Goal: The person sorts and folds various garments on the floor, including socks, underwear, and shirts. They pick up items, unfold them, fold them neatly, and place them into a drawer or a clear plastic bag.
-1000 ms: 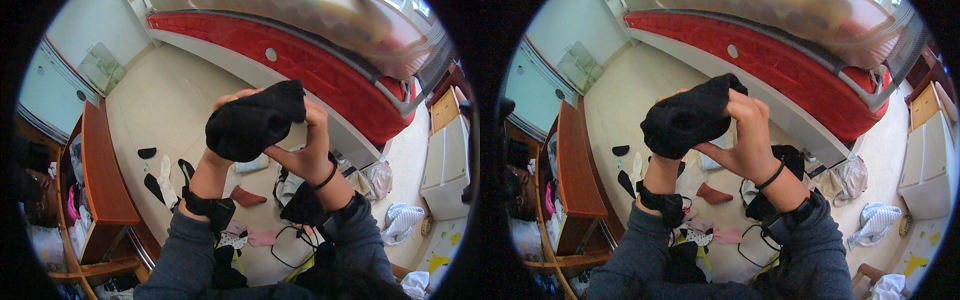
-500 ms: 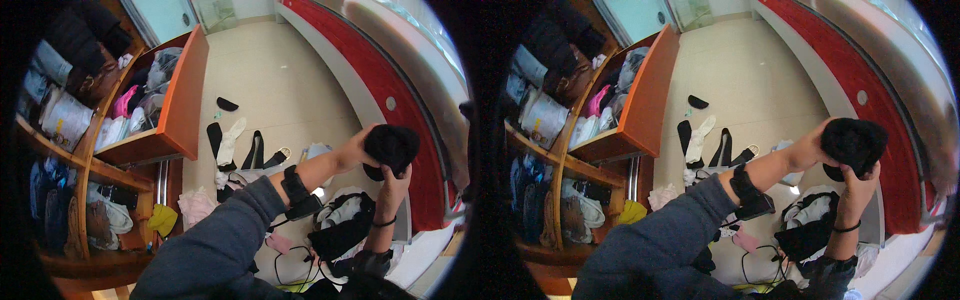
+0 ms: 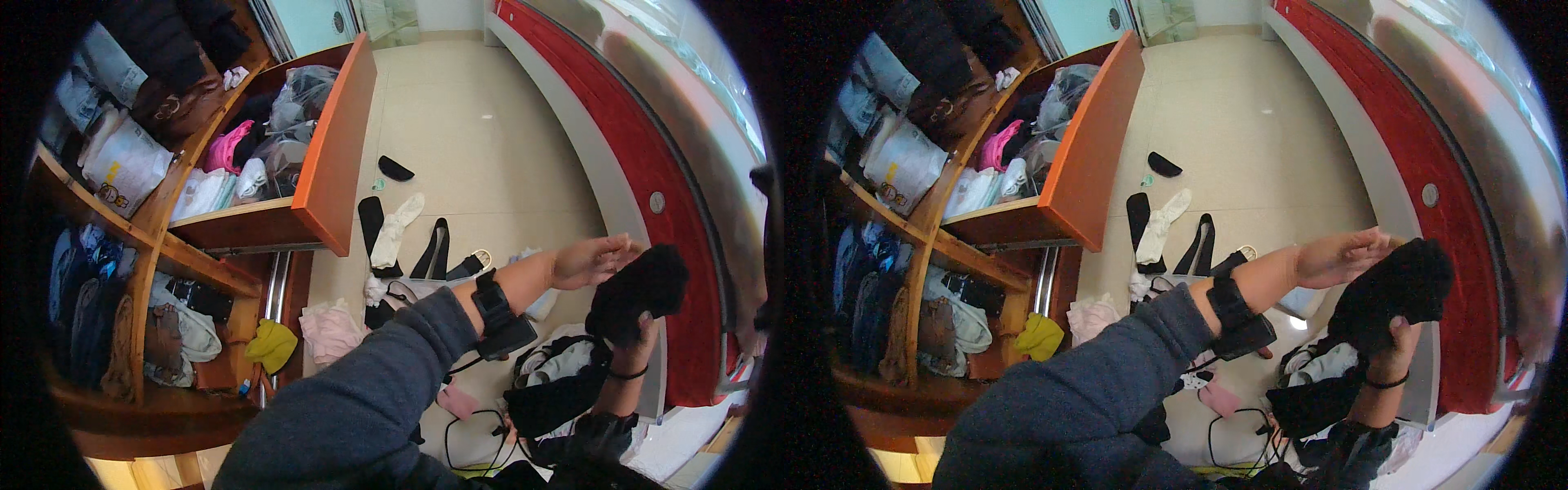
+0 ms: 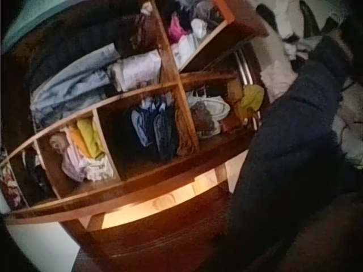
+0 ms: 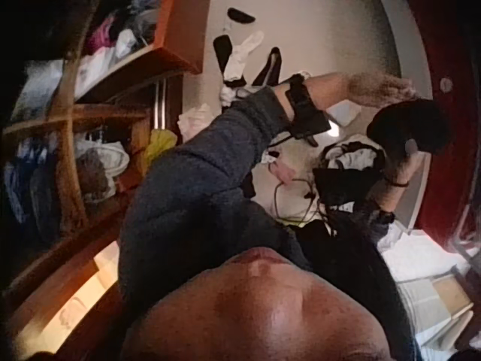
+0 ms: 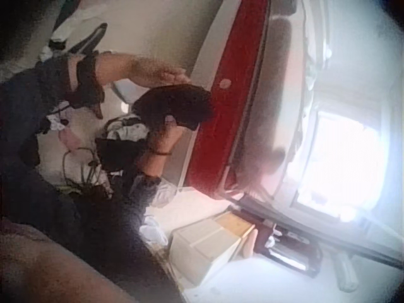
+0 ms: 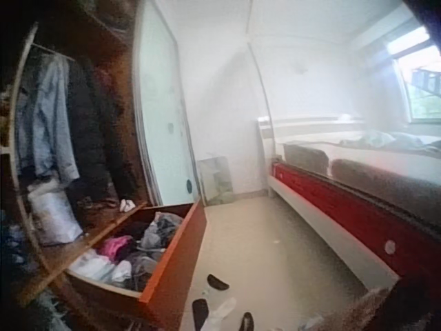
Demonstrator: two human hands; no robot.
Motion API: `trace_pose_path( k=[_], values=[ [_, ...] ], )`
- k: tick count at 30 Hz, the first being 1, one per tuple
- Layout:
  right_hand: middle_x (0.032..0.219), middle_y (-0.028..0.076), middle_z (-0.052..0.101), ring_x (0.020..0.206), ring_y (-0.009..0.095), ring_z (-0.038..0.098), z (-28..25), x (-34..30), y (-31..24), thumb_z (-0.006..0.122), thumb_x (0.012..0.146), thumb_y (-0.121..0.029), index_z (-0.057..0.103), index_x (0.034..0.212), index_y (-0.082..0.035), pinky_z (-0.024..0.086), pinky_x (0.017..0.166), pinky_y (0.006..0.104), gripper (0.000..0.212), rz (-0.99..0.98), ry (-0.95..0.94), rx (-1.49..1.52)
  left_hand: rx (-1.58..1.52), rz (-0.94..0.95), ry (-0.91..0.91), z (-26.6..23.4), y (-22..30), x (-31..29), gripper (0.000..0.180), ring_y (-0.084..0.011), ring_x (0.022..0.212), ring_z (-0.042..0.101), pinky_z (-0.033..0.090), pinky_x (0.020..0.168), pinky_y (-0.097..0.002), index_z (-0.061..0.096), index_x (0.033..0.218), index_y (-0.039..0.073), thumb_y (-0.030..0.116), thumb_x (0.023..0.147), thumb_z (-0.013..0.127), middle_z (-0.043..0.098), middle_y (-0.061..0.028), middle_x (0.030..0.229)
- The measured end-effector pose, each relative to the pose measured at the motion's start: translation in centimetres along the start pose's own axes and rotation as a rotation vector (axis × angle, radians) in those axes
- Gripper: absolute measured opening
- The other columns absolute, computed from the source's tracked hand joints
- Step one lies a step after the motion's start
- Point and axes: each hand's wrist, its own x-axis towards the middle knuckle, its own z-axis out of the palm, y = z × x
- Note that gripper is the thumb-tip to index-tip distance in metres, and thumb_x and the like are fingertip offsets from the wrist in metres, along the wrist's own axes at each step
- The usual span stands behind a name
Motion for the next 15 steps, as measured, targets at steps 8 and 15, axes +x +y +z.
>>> trace_pose_path(
  k=[8,15],
  values=[
    [0.103,0.011,0.056,0.091,0.023,0.058,0.2,2.1,-0.3,0.058,0.071,-0.02,0.044,0.117,0.001,0.048,0.08,0.0332,0.053,0.366,-0.024,0.117,0.047,0.112,0.537,0.0,0.2,-0.9,0.022,-0.0142,0.091,0.055,0.045,0.077,-0.0282,0.053,0.105,0.007,0.023,0.091,0.046,0.058,-0.0018,0.1],
    [0.103,0.015,0.056,0.091,0.024,0.056,3.5,4.4,2.0,0.057,0.07,-0.007,0.046,0.114,0.002,0.044,0.083,0.0316,0.046,0.009,-0.14,-0.688,1.304,0.589,0.894,1.6,2.1,-2.3,0.015,-0.0205,0.075,0.06,0.047,0.065,-0.0356,0.05,0.092,0.004,0.017,0.085,0.05,0.057,-0.0134,0.077]
  ],
)
